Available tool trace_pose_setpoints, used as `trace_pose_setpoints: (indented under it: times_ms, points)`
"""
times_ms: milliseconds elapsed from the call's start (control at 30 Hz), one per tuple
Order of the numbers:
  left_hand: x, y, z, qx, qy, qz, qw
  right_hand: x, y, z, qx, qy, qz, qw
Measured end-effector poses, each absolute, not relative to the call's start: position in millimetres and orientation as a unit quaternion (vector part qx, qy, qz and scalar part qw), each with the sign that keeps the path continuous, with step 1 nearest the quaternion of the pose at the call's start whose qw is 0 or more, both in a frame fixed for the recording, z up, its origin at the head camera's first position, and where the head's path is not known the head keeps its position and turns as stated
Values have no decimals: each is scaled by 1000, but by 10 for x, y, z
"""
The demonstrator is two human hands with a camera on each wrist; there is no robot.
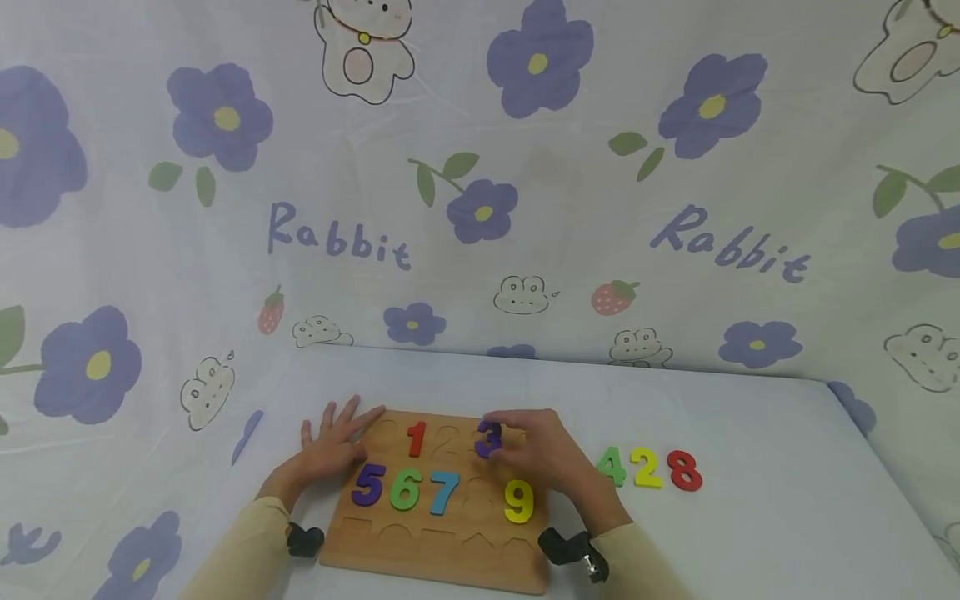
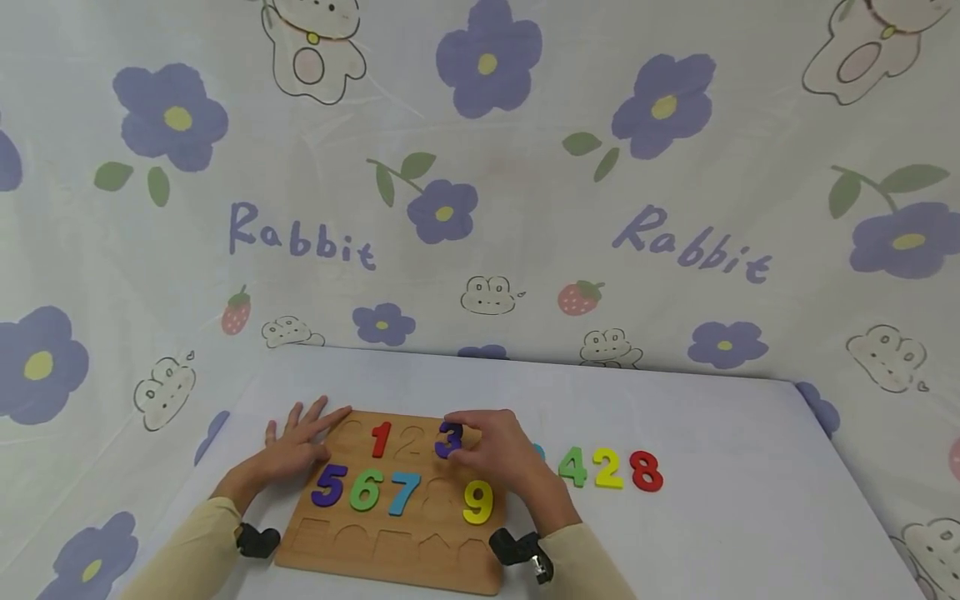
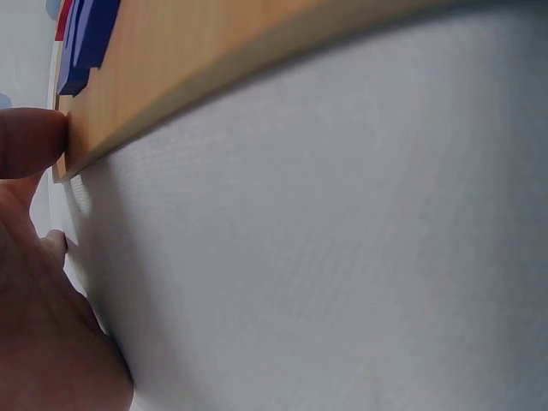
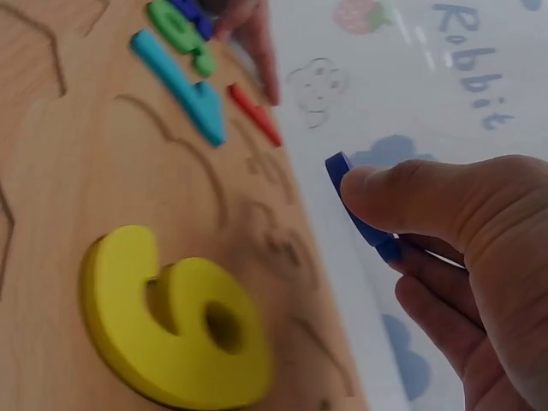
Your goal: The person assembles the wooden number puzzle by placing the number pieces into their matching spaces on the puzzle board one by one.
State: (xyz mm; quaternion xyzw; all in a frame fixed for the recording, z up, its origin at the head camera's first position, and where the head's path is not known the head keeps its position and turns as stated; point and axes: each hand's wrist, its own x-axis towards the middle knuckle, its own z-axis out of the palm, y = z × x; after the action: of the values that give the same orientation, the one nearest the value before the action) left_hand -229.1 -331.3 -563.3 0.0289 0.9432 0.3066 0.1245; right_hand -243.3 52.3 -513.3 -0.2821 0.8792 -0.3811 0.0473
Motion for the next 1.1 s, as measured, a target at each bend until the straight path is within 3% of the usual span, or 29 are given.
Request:
trace_pose_setpoints:
  times_ms: [433, 1100]
  points:
    - [-2291, -3290, -5608, 33, 943, 306, 125, -2502, 359, -5468, -256, 899, -349, 65]
    - [-2317, -3331, -5691, 34, 945, 304, 116, -2412, 387, -5316, -271, 907, -317, 53]
